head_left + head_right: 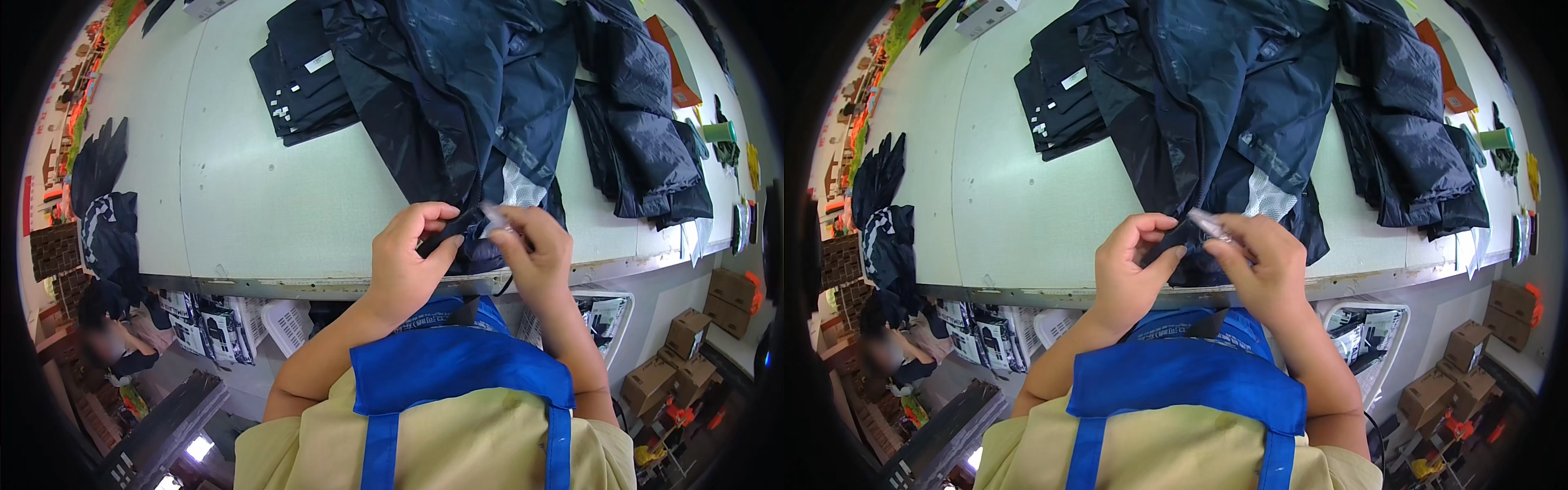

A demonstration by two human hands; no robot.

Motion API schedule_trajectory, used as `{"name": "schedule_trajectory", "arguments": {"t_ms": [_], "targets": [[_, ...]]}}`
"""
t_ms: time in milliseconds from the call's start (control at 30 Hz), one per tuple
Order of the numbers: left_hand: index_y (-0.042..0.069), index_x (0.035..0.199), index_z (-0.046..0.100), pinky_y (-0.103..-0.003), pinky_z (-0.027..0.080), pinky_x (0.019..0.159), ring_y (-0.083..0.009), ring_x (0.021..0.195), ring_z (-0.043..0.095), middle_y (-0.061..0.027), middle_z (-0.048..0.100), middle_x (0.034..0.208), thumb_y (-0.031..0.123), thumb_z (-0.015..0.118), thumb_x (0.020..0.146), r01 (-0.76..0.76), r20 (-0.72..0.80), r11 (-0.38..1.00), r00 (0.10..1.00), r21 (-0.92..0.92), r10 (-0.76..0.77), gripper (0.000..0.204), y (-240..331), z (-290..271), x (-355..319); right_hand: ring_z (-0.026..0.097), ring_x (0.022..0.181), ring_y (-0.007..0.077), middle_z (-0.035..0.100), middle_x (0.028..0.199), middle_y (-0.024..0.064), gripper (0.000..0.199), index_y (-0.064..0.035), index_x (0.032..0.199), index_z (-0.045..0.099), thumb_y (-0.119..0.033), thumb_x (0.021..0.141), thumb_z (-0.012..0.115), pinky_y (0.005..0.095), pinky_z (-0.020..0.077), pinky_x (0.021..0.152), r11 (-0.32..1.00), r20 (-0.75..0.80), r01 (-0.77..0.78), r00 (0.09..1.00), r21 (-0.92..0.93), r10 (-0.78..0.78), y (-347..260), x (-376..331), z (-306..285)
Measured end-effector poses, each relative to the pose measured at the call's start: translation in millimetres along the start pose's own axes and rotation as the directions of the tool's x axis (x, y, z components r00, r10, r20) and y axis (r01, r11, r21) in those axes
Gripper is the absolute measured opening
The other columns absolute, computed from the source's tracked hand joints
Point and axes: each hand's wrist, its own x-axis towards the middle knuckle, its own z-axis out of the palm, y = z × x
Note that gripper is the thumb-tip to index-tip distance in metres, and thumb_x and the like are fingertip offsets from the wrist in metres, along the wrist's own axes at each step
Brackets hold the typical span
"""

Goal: The person folds dark-colored jackets on a white table. They smooth the fabric, fold the sleeves, and fold the body into a compact rectangle. The folded jackets are stacked on the table.

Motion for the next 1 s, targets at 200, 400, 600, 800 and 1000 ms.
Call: {"name": "schedule_trajectory", "arguments": {"t_ms": [200,400,600,800,1000], "targets": [[-0.002,0.112,0.056,-0.024,0.047,0.088,-0.0093,0.094,0.057,-0.0053,0.060,0.101,-0.010,0.066,0.082,0.114,0.063,0.961,0.993,-0.254,-0.102,0.033,3,-3,8,0.047,0.067,0.0008,0.056,0.075,-0.0053,0.021,-0.0007,0.095,0.065,-0.012,0.080,0.076,0.0167,0.0387,0.060,0.720,0.126,-0.382,0.915,0.579,0.384,-10,9,20],[-0.001,0.110,0.059,-0.023,0.050,0.080,-0.0093,0.088,0.060,-0.0054,0.063,0.096,-0.007,0.066,0.082,0.068,0.016,0.957,0.998,-0.282,-0.067,0.030,0,-1,6,0.045,0.062,0.0006,0.054,0.068,-0.0056,0.010,-0.0012,0.083,0.063,-0.010,0.084,0.068,0.0172,0.0344,0.055,0.607,0.175,-0.418,0.891,0.676,0.420,-17,14,26],[-0.002,0.112,0.056,-0.023,0.047,0.086,-0.0097,0.094,0.059,-0.0060,0.062,0.101,-0.009,0.064,0.084,0.140,0.086,0.938,0.989,-0.317,-0.119,0.031,1,-3,4,0.041,0.058,0.0011,0.051,0.065,-0.0060,0.008,-0.0017,0.080,0.060,-0.008,0.085,0.064,0.0187,0.0323,0.052,0.673,0.132,-0.412,0.894,0.614,0.427,-13,8,26],[-0.003,0.112,0.056,-0.022,0.049,0.083,-0.0089,0.090,0.060,-0.0059,0.063,0.099,-0.006,0.063,0.086,0.171,0.104,0.870,0.985,-0.462,-0.138,0.028,-2,-4,4,0.041,0.063,0.0028,0.049,0.073,-0.0036,0.016,0.0001,0.095,0.059,-0.011,0.084,0.062,0.0185,0.0327,0.057,0.570,0.071,-0.181,0.975,0.801,0.211,-3,-1,19],[-0.003,0.112,0.058,-0.021,0.050,0.080,-0.0078,0.086,0.060,-0.0050,0.064,0.095,-0.001,0.062,0.088,0.287,0.180,0.703,0.958,-0.650,-0.224,0.024,-1,-7,5,0.056,0.074,0.0128,0.061,0.087,0.0067,0.031,0.0013,0.104,0.064,-0.017,0.081,0.073,0.0253,0.0455,0.068,0.937,-0.047,-0.019,0.998,0.348,0.038,27,-7,7]]}}
